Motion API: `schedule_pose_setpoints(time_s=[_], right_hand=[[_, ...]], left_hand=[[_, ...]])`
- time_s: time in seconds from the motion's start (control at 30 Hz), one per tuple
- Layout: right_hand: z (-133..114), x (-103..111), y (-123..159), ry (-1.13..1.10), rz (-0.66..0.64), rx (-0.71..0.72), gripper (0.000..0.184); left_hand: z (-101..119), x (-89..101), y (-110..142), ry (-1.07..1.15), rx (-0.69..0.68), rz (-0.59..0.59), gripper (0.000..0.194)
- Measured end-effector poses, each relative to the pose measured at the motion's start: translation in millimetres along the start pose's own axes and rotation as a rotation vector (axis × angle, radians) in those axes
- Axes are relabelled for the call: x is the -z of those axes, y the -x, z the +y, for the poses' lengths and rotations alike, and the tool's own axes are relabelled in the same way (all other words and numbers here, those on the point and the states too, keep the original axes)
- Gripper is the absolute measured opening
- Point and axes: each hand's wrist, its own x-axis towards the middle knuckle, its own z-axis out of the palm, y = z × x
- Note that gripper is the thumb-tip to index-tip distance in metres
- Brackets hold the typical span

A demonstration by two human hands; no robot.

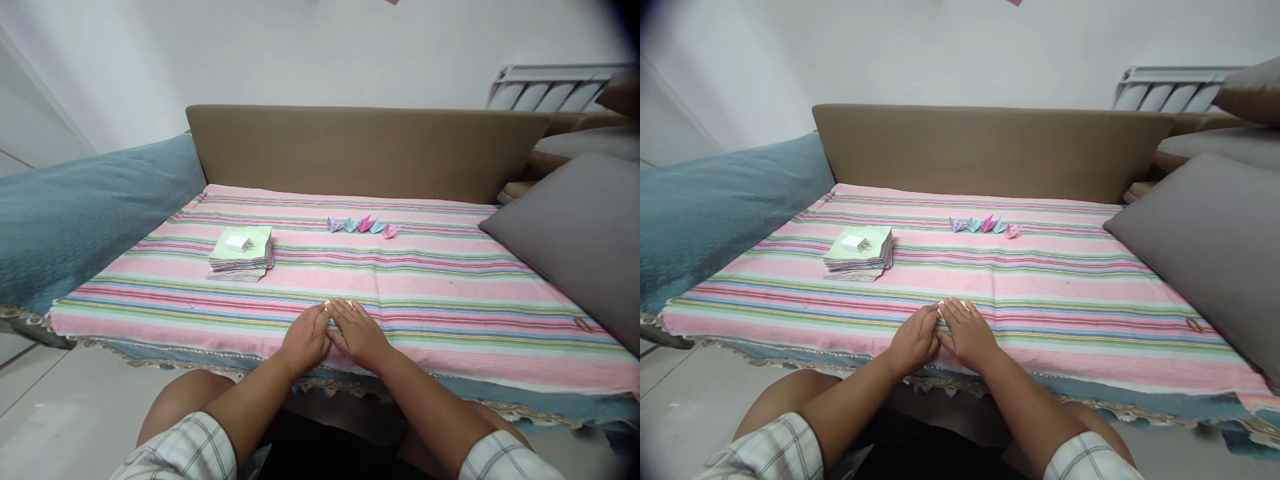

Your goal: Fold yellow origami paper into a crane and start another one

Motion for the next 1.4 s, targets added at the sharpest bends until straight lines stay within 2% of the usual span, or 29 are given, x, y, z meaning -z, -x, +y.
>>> schedule_pose_setpoints(time_s=[0.13, 0.27, 0.4, 0.47, 0.57, 0.63, 0.93, 1.1, 1.2, 1.23, 1.3, 1.37, 1.4], right_hand=[[7.9, 0.9, 5.7, 0.025, -0.029, -0.082, 0.066], [22.1, 0.3, 13.2, 0.062, -0.043, -0.189, 0.074], [27.2, 2.8, 18.0, 0.124, 0.06, -0.266, 0.084], [23.3, 3.6, 19.7, 0.144, 0.103, -0.151, 0.085], [15.4, 1.6, 22.5, 0.12, 0.06, 0.112, 0.083], [13.0, 0.0, 24.5, 0.105, 0.033, 0.128, 0.081], [14.7, 10.7, 28.5, 0.088, -0.089, -0.073, 0.075], [26.3, 20.9, 30.2, 0.088, -0.128, -0.207, 0.073], [31.3, 29.1, 27.0, 0.135, -0.022, -0.345, 0.072], [30.3, 30.4, 24.4, 0.138, 0.034, -0.323, 0.07], [24.2, 29.0, 17.0, 0.101, 0.095, -0.152, 0.066], [16.1, 22.8, 7.9, 0.045, 0.076, 0.021, 0.064], [12.6, 18.8, 3.4, 0.023, 0.067, 0.049, 0.064]], left_hand=[[-1.4, 4.6, -0.1, -0.051, 0.003, -0.089, 0.036], [-0.9, 8.1, -1.9, -0.051, 0.004, -0.215, 0.045], [-2.3, 8.1, -1.9, -0.033, 0.005, -0.216, 0.051], [-2.5, 8.2, -1.7, -0.028, 0.004, -0.218, 0.051], [-1.7, 9.4, -2.3, -0.037, 0.008, -0.244, 0.05], [-1.0, 10.3, -3.1, -0.036, 0.009, -0.257, 0.05], [-2.1, 8.6, -1.8, -0.085, -0.009, -0.254, 0.047], [-2.0, 7.9, -1.7, -0.08, -0.015, -0.24, 0.047], [-1.5, 7.4, -2.2, -0.088, -0.018, -0.243, 0.046], [-1.3, 7.3, -2.3, -0.089, -0.019, -0.243, 0.046], [-0.8, 7.6, -2.4, -0.079, -0.013, -0.239, 0.047], [-0.3, 8.3, -2.4, -0.063, 0.001, -0.238, 0.046], [-0.2, 8.6, -2.5, -0.056, 0.008, -0.236, 0.045]])
